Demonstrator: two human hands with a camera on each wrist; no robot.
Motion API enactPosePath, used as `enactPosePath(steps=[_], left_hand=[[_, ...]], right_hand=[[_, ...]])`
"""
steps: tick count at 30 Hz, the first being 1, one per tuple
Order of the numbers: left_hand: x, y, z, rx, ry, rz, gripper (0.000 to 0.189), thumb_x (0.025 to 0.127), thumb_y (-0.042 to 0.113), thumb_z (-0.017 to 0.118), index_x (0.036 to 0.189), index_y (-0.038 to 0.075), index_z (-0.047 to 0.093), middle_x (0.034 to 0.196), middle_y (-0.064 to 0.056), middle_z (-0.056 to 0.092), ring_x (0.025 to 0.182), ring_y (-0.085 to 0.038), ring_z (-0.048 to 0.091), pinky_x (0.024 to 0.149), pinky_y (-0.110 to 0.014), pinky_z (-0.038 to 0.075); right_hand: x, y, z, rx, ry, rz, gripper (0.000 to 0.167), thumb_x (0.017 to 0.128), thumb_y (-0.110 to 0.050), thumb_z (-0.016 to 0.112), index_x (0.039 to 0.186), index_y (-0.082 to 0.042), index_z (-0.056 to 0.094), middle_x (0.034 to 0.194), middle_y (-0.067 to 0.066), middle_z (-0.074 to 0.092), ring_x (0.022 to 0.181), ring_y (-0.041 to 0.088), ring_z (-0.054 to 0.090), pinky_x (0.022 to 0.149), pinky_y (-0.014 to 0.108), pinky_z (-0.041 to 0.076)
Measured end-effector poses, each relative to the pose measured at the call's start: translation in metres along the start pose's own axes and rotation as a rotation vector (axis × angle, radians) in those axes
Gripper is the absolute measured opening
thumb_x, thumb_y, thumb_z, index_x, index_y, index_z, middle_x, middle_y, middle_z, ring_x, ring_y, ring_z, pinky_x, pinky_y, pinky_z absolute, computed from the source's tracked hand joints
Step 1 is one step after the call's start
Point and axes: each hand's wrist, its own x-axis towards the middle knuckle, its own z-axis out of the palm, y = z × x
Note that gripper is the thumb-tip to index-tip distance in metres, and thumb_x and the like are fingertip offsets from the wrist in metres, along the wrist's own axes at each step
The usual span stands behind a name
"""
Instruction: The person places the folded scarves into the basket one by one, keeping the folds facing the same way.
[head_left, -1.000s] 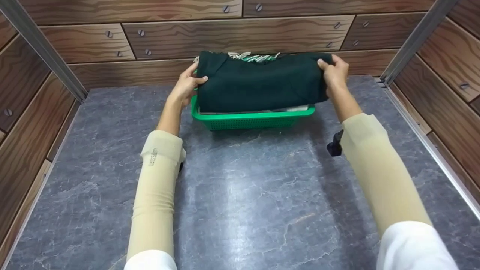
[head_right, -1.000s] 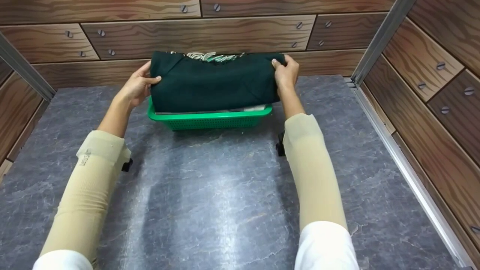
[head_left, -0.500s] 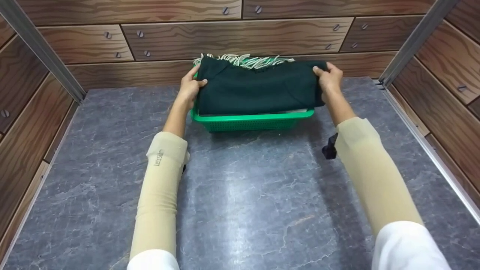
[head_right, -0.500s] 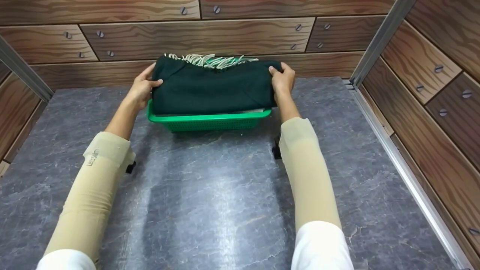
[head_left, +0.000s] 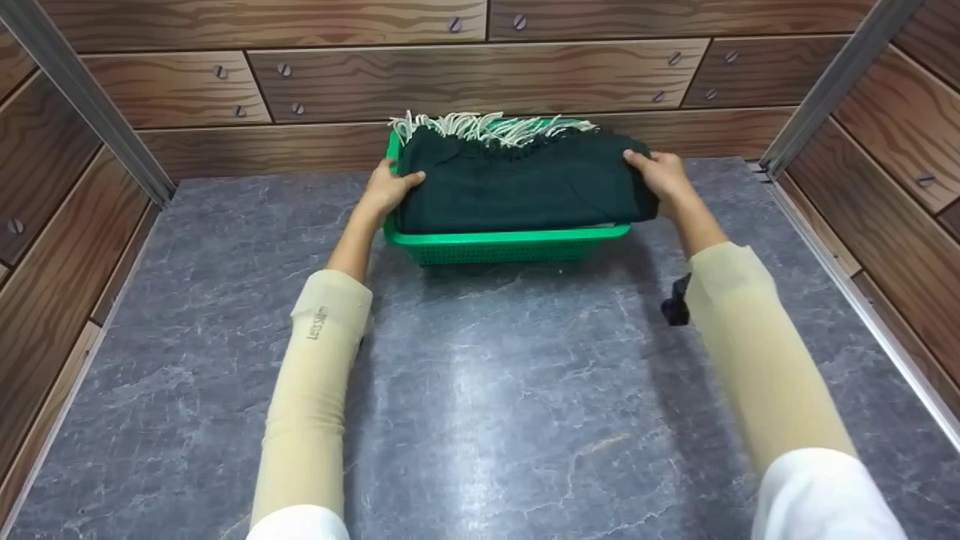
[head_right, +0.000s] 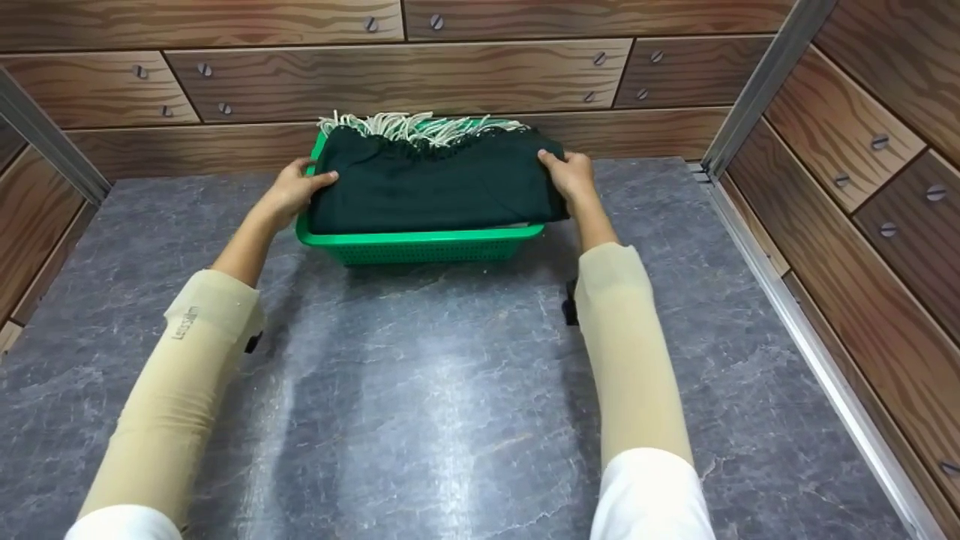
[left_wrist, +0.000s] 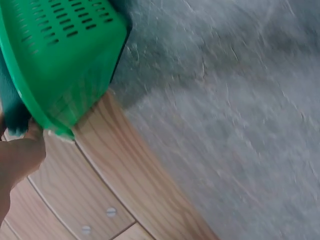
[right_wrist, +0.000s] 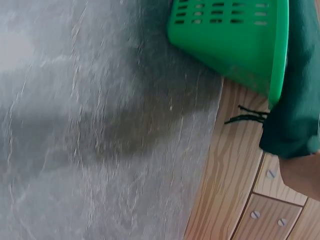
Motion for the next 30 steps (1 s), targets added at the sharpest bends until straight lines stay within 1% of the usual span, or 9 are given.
enactPosePath(steps=[2, 4, 8, 10, 15, 19, 22, 26, 30], left_hand=[[-0.003, 0.002, -0.002, 0.080, -0.046, -0.039, 0.064, 0.093, 0.027, 0.054, 0.142, -0.002, 0.024, 0.135, -0.018, 0.036, 0.115, -0.025, 0.042, 0.094, -0.033, 0.037], [-0.005, 0.004, -0.003, 0.123, -0.077, -0.052, 0.062, 0.093, 0.029, 0.054, 0.140, -0.004, 0.028, 0.132, -0.018, 0.039, 0.110, -0.023, 0.044, 0.090, -0.032, 0.039], [-0.002, 0.006, 0.000, 0.121, -0.077, -0.029, 0.062, 0.092, 0.029, 0.056, 0.138, -0.004, 0.032, 0.133, -0.018, 0.040, 0.116, -0.024, 0.043, 0.093, -0.032, 0.038], [0.001, 0.006, 0.002, 0.079, -0.058, -0.028, 0.063, 0.092, 0.030, 0.056, 0.140, -0.002, 0.030, 0.138, -0.016, 0.036, 0.123, -0.024, 0.038, 0.097, -0.032, 0.036], [0.011, 0.001, 0.007, -0.067, 0.006, -0.060, 0.062, 0.091, 0.032, 0.057, 0.139, 0.001, 0.033, 0.137, -0.013, 0.038, 0.121, -0.023, 0.040, 0.096, -0.030, 0.036], [0.020, 0.000, 0.011, -0.162, 0.023, -0.060, 0.061, 0.091, 0.028, 0.058, 0.141, 0.004, 0.033, 0.138, -0.012, 0.038, 0.120, -0.022, 0.041, 0.095, -0.029, 0.037], [0.025, 0.003, 0.015, -0.213, 0.033, -0.036, 0.054, 0.092, 0.021, 0.057, 0.139, 0.005, 0.035, 0.136, -0.012, 0.040, 0.118, -0.022, 0.043, 0.092, -0.029, 0.039], [0.029, 0.007, 0.021, -0.306, 0.051, -0.022, 0.043, 0.093, 0.013, 0.053, 0.133, 0.002, 0.040, 0.126, -0.012, 0.047, 0.104, -0.021, 0.051, 0.081, -0.028, 0.043], [0.031, 0.005, 0.020, -0.468, 0.028, 0.004, 0.040, 0.094, 0.013, 0.050, 0.131, 0.005, 0.039, 0.117, -0.011, 0.050, 0.093, -0.018, 0.052, 0.076, -0.027, 0.044]], right_hand=[[0.000, 0.002, -0.005, -0.032, -0.052, 0.013, 0.056, 0.090, -0.041, 0.054, 0.124, 0.003, 0.047, 0.093, 0.003, 0.053, 0.073, 0.010, 0.056, 0.063, 0.025, 0.049], [0.000, 0.004, -0.009, -0.060, -0.086, 0.015, 0.057, 0.090, -0.042, 0.054, 0.122, 0.005, 0.047, 0.091, 0.003, 0.054, 0.070, 0.008, 0.056, 0.061, 0.023, 0.050], [0.002, 0.003, -0.012, -0.046, -0.084, 0.010, 0.061, 0.088, -0.043, 0.057, 0.124, 0.005, 0.046, 0.104, 0.006, 0.052, 0.079, 0.008, 0.056, 0.068, 0.022, 0.049], [0.004, 0.001, -0.012, -0.036, -0.068, 0.003, 0.063, 0.088, -0.044, 0.056, 0.126, 0.005, 0.045, 0.111, 0.008, 0.049, 0.086, 0.010, 0.054, 0.076, 0.024, 0.047], [0.011, -0.005, -0.009, -0.106, -0.046, -0.003, 0.065, 0.090, -0.044, 0.052, 0.134, 0.004, 0.041, 0.123, 0.015, 0.045, 0.098, 0.016, 0.049, 0.089, 0.032, 0.040], [0.018, -0.016, -0.004, -0.117, -0.042, 0.013, 0.059, 0.093, -0.032, 0.051, 0.139, 0.002, 0.035, 0.133, 0.018, 0.042, 0.104, 0.018, 0.049, 0.093, 0.032, 0.039], [0.022, -0.023, 0.001, -0.055, -0.039, 0.022, 0.050, 0.094, -0.018, 0.053, 0.137, 0.001, 0.038, 0.128, 0.015, 0.046, 0.098, 0.017, 0.052, 0.090, 0.031, 0.040], [0.024, -0.028, 0.006, 0.017, -0.031, 0.024, 0.043, 0.091, -0.003, 0.050, 0.134, 0.000, 0.043, 0.121, 0.011, 0.049, 0.091, 0.014, 0.052, 0.085, 0.029, 0.041], [0.027, -0.028, 0.005, 0.142, -0.008, 0.007, 0.041, 0.089, 0.004, 0.050, 0.129, -0.001, 0.048, 0.120, 0.010, 0.050, 0.090, 0.014, 0.053, 0.079, 0.025, 0.042]])
